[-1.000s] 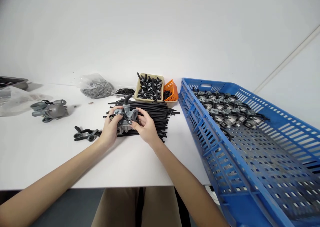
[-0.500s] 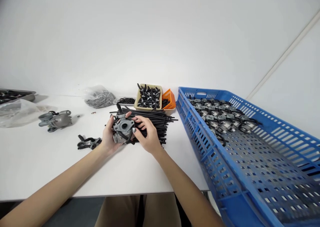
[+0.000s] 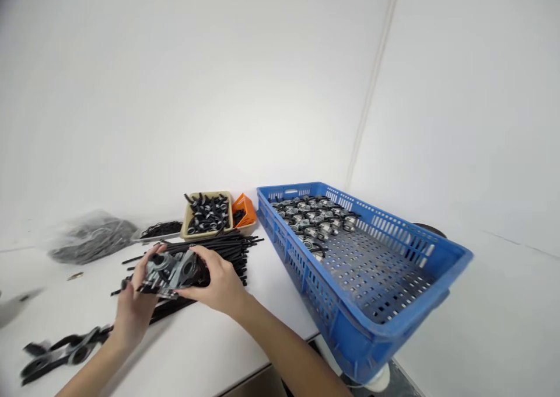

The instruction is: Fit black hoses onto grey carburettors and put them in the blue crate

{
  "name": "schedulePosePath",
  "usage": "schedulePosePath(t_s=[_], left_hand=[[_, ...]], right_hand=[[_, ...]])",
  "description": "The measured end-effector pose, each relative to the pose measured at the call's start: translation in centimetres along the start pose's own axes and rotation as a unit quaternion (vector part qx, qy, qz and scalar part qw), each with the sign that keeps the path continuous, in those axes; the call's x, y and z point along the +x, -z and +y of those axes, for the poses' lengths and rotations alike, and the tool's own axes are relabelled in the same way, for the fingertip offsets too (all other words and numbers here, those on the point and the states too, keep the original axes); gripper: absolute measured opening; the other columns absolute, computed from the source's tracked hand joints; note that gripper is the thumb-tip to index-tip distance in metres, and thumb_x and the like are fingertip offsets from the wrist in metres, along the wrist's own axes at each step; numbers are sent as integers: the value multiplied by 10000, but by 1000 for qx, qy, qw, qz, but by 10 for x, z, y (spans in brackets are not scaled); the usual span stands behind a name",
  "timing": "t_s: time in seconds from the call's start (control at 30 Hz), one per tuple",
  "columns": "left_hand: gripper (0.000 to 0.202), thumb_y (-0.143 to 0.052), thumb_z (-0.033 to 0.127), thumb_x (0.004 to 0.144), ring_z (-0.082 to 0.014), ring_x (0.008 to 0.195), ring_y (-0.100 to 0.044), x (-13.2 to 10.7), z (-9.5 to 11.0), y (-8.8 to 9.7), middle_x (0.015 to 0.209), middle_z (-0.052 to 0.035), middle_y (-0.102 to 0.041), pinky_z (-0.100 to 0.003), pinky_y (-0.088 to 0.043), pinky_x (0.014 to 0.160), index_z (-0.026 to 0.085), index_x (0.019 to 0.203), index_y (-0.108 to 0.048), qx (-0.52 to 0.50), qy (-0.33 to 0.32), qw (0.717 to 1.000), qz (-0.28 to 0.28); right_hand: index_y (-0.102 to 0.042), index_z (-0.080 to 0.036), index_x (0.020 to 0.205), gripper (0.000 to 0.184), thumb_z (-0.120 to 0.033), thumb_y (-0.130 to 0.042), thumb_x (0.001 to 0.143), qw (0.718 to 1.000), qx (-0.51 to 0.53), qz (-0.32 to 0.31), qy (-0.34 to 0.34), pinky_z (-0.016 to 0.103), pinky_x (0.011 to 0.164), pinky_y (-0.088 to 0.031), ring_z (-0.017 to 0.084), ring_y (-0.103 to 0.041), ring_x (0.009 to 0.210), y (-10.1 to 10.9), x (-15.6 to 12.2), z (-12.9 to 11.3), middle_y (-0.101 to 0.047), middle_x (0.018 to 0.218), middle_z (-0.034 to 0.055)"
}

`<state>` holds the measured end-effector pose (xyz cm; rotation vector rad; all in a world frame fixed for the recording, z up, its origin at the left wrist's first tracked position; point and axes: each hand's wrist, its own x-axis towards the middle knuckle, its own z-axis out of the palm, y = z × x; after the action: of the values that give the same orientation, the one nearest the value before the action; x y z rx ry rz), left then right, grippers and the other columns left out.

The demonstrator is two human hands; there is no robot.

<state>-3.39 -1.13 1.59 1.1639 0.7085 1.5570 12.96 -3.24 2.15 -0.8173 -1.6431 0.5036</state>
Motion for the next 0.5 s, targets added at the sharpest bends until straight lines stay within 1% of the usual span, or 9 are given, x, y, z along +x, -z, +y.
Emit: schedulePosePath(t_s=[0.03, 0.1, 0.13, 0.17, 0.23, 0.3, 0.37, 0.43, 0.5], left_hand=[[739, -500, 766, 693, -323, 1355, -366, 2, -1, 2, 1451, 17, -457, -344, -459, 993, 314, 1276, -528, 8, -7, 1000, -13], [791, -519, 790, 639, -350, 1247, -470, 6, -6, 6, 1438, -2, -462, -372, -500, 919, 302, 1261, -532, 24, 1, 1000, -13], [824, -551, 796, 596, -353, 1157, -536, 9, -8, 8, 1420, -21, -473, -384, -525, 853, 295, 1250, -536, 29, 15, 999, -12], [811, -567, 781, 599, -345, 1097, -573, 11, -11, 10, 1412, -32, -474, -390, -538, 816, 293, 1246, -536, 33, 31, 999, -20], [768, -569, 766, 612, -322, 999, -621, 17, -18, 15, 1360, -48, -508, -385, -558, 745, 287, 1213, -556, 30, 39, 999, -15], [757, -603, 761, 567, -301, 887, -651, 22, -24, 19, 1277, -56, -557, -376, -572, 653, 279, 1150, -587, 22, 45, 999, -5], [736, -623, 755, 555, -291, 838, -656, 25, -29, 22, 1232, -64, -579, -368, -577, 610, 269, 1106, -603, 25, 56, 998, -12], [691, -611, 749, 600, -282, 844, -653, 24, -33, 22, 1238, -66, -576, -357, -585, 612, 270, 1097, -604, 38, 61, 997, -34], [636, -567, 736, 673, -264, 828, -650, 22, -36, 20, 1231, -71, -583, -338, -584, 600, 269, 1103, -600, 69, 46, 995, -46]], right_hand=[[-491, -274, 1313, 789, -325, -840, 607, 999, -6, 32, 11, 371, 1009, -484, 249, -612, 1118, 6, -4, -10, -614, 1258, 76], [-473, -259, 1314, 827, -320, -856, 583, 994, 9, 107, 30, 358, 946, -529, 252, -638, 1068, 23, -18, -37, -634, 1221, 86], [-458, -250, 1317, 815, -309, -844, 602, 989, 22, 136, 44, 356, 910, -548, 252, -646, 1051, 33, -26, -53, -641, 1207, 86], [-451, -249, 1318, 769, -289, -819, 645, 985, 25, 163, 58, 350, 874, -564, 248, -655, 1032, 45, -36, -71, -648, 1190, 81], [-441, -274, 1335, 718, -255, -783, 704, 967, -23, 240, 85, 325, 819, -584, 230, -676, 981, 76, -57, -106, -666, 1155, 71], [-451, -253, 1339, 686, -257, -767, 730, 940, -106, 315, 76, 325, 766, -599, 238, -691, 941, 113, -75, -138, -677, 1119, 95], [-465, -241, 1336, 672, -282, -763, 735, 911, -189, 365, 47, 360, 761, -603, 249, -693, 919, 156, -86, -160, -676, 1106, 108], [-488, -272, 1317, 695, -325, -792, 694, 885, -270, 376, 42, 411, 825, -586, 266, -670, 984, 200, -86, -171, -662, 1136, 89], [-477, -281, 1330, 739, -395, -793, 672, 862, -357, 358, 10, 443, 867, -559, 272, -660, 1010, 245, -77, -170, -640, 1188, 85]])
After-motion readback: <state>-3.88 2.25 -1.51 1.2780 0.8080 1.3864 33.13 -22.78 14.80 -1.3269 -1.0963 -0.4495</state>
